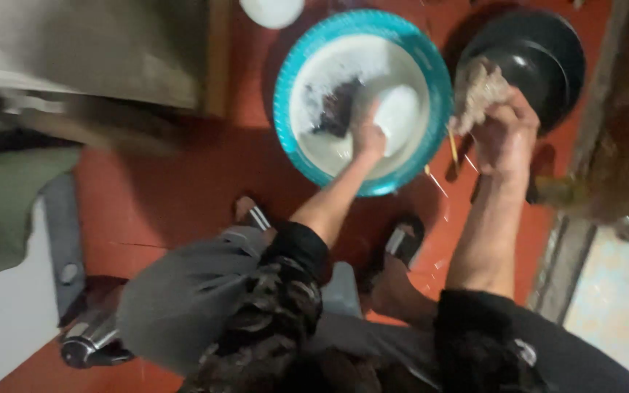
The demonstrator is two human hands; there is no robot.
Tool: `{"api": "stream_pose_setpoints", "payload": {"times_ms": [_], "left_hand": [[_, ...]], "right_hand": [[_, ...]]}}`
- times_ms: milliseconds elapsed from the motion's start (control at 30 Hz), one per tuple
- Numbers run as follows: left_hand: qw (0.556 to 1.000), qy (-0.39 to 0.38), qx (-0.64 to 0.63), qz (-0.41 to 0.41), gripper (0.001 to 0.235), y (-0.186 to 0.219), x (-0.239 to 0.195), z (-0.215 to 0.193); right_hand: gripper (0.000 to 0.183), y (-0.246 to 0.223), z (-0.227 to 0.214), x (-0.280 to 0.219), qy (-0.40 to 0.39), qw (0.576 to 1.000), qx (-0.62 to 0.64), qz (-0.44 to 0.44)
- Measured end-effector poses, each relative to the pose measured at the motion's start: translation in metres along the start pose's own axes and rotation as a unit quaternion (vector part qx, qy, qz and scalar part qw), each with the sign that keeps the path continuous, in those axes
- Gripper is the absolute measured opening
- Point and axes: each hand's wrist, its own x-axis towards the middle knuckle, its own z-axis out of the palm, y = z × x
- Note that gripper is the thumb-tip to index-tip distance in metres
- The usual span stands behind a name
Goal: Washing and rinsing small bowls in a basin of soapy water on the floor
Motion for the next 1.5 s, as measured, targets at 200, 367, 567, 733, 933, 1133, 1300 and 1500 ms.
{"api": "stream_pose_setpoints", "payload": {"times_ms": [200, 367, 567, 733, 933, 1133, 1300, 1500], "left_hand": [[0.917, -0.066, 0.29, 0.264, 0.071, 0.079, -0.004, -0.078], [0.906, 0.119, 0.194, 0.357, 0.047, 0.109, 0.035, -0.156], [0.898, 0.191, -0.383, -0.101, 0.038, 0.089, 0.099, -0.282], [0.768, 0.176, -0.584, -0.195, 0.062, -0.028, 0.125, -0.289], [0.688, 0.154, -0.704, -0.087, 0.077, -0.131, 0.149, -0.23], [0.704, 0.207, -0.616, -0.285, 0.061, -0.072, 0.119, -0.244], [0.723, 0.205, -0.575, -0.324, 0.063, -0.016, 0.088, -0.262], [0.694, 0.194, -0.636, -0.276, 0.06, -0.099, 0.067, -0.225]], "right_hand": [[0.016, 0.003, 0.001, 0.0, -0.056, 0.996, 0.058, -0.027], [0.029, -0.002, 0.023, -0.005, -0.056, 0.996, 0.055, -0.05], [0.029, -0.007, 0.047, -0.01, -0.06, 0.994, 0.085, -0.024], [0.024, 0.005, 0.07, -0.014, -0.011, 0.999, 0.024, -0.033], [0.022, 0.023, 0.064, -0.012, 0.007, 1.0, 0.019, -0.004], [0.025, 0.037, 0.051, 0.001, 0.024, 0.999, -0.031, 0.028], [0.023, 0.018, 0.084, -0.011, 0.023, 0.999, -0.023, 0.03], [0.023, 0.027, 0.07, -0.002, 0.019, 1.0, -0.019, 0.011]]}}
